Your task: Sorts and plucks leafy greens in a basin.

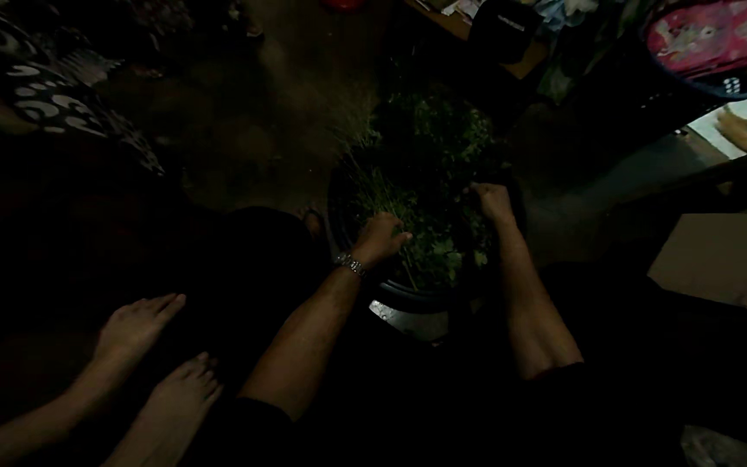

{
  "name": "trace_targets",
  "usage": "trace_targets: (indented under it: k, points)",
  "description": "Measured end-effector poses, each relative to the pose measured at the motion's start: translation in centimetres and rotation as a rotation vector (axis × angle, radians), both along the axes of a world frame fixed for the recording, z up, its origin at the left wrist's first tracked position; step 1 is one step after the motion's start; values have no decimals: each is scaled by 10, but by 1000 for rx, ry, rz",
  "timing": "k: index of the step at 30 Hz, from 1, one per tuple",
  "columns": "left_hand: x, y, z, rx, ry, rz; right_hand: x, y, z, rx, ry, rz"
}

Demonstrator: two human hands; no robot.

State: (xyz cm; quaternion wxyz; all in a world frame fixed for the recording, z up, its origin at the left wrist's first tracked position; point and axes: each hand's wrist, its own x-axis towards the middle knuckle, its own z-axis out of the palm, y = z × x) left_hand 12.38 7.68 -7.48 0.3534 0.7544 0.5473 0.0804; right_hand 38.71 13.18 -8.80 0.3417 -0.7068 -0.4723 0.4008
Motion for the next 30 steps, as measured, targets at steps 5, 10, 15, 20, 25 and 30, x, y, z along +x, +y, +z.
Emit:
trace_targets:
  k: [5,10,15,20,25,30]
  points:
    - [0,-1,2,-20,-30,10,-5,-2,8,69,180,59]
    - [0,1,0,-42,-20,-12,-14,1,-13,39,250,119]
    - [0,1,0,-74,4,-4,-9,-1,-65,-191,-157,86]
    - [2,-1,1,-72,28,21,-34,-15,-83,-379,-253,146]
    - [3,0,-1,-93,60,0,-37,-19,-84,-341,-270,68]
    - [3,-1,0,-119,63,-3,-33,-17,-97,-311,-192,58]
